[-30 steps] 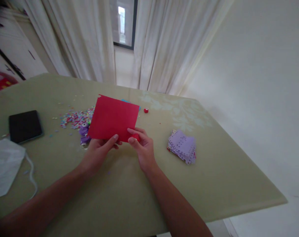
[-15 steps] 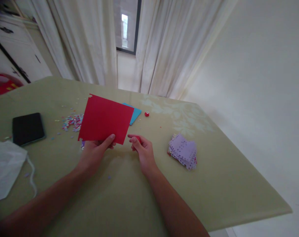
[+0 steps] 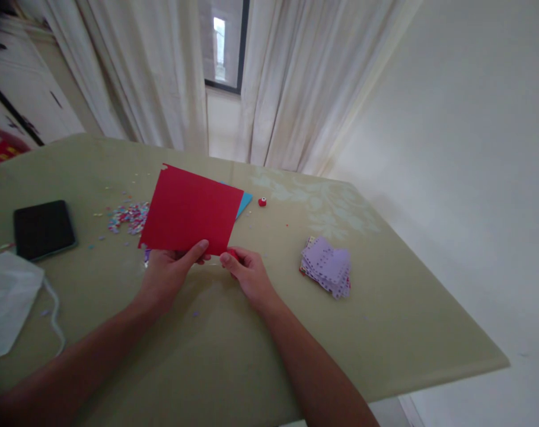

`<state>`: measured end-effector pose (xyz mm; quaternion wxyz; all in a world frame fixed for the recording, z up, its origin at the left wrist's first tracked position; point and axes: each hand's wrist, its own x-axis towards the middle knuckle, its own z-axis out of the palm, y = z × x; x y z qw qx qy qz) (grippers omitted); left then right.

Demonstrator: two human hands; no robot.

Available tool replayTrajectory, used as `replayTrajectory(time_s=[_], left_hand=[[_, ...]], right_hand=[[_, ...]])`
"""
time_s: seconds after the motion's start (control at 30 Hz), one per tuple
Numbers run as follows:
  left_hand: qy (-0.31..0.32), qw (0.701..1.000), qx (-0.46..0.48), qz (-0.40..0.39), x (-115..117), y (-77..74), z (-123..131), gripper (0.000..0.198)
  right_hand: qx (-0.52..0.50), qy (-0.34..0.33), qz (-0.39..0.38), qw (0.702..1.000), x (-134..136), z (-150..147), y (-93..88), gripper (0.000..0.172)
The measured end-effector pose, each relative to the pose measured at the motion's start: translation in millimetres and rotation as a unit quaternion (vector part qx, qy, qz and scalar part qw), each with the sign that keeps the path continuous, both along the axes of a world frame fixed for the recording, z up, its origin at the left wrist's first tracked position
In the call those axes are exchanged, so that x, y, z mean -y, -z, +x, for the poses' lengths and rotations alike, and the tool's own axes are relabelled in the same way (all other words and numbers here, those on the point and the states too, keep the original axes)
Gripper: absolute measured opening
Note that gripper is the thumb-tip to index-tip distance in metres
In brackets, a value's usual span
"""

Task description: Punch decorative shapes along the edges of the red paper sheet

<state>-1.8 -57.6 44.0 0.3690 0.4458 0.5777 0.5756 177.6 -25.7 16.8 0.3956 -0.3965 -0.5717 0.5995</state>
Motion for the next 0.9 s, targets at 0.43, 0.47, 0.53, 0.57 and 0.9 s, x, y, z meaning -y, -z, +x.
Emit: replayTrajectory(time_s=[0.43, 0.47, 0.53, 0.57, 0.9], left_hand=[[0.018, 0.999, 0.029, 0.004, 1, -0.2, 2, 0.030], [0.013, 0.999, 0.031, 0.006, 1, -0.8, 1, 0.030], [0.009, 0.999, 0.037, 0.003, 1, -1.0, 2, 0.031], [0.011, 0.999, 0.040, -0.001, 2, -0.6, 2, 0.031], [0.013, 0.999, 0.050, 0.011, 0, 1.7, 4, 0.030]], right_hand=[[-0.016, 0.009, -0.002, 1.000, 0, -1, 2.4, 0.059], [-0.023, 0.016, -0.004, 1.000, -1, 0, 4.6, 0.059], [-0.040, 0.022, -0.004, 0.999, -2, 0, 7.7, 0.058], [-0.049, 0.021, -0.004, 0.999, -2, 0, 8.7, 0.058], [-0.132, 0.052, -0.021, 0.990, -2, 0, 3.5, 0.057]])
